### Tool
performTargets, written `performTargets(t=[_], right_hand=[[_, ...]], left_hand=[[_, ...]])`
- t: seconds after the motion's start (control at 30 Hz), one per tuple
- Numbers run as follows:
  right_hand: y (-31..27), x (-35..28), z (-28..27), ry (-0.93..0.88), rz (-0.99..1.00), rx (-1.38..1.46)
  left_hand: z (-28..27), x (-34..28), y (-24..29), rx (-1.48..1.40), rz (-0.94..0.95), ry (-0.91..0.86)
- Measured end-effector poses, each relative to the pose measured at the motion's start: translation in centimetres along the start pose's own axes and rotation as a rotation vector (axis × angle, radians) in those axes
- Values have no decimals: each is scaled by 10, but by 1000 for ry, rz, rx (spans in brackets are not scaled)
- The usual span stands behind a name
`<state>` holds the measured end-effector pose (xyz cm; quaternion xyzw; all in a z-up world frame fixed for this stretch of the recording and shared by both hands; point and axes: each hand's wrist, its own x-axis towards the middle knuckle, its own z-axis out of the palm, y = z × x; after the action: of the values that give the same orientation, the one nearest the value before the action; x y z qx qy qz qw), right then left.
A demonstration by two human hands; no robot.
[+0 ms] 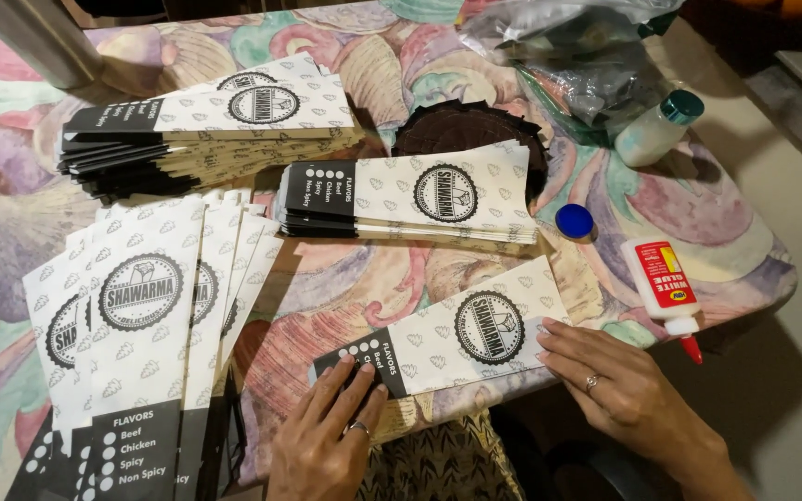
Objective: Assembling paper bags by applying glue to pre-printed templates and folding them into shape.
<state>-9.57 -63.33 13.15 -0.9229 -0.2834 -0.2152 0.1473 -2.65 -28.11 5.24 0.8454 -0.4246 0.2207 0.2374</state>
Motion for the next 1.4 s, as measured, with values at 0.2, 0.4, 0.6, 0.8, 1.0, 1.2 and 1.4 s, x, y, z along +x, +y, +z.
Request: performTargets(t=[0.2,0.4,0.6,0.8,1.0,1.2,1.4], right_hand=[[-4,4,-2,26,-16,-40],[-4,3,-1,22,-39,-60],[-3,10,-3,10,-27,-40],[-1,39,-9,-53,20,111],[-2,57,-15,-47,21,198],[2,72,28,-83,-98,380],[13,63,26,-335,209,464]], left_hand=[[-8,9,6,15,14,68],[-22,30,15,19,113,109],[-4,5,9,76,92,-62],[-9,14,12,73,129,18],[-14,26,22,22,62,47],[-22,36,30,33,34,80],[-22,26,32,46,-56,48]])
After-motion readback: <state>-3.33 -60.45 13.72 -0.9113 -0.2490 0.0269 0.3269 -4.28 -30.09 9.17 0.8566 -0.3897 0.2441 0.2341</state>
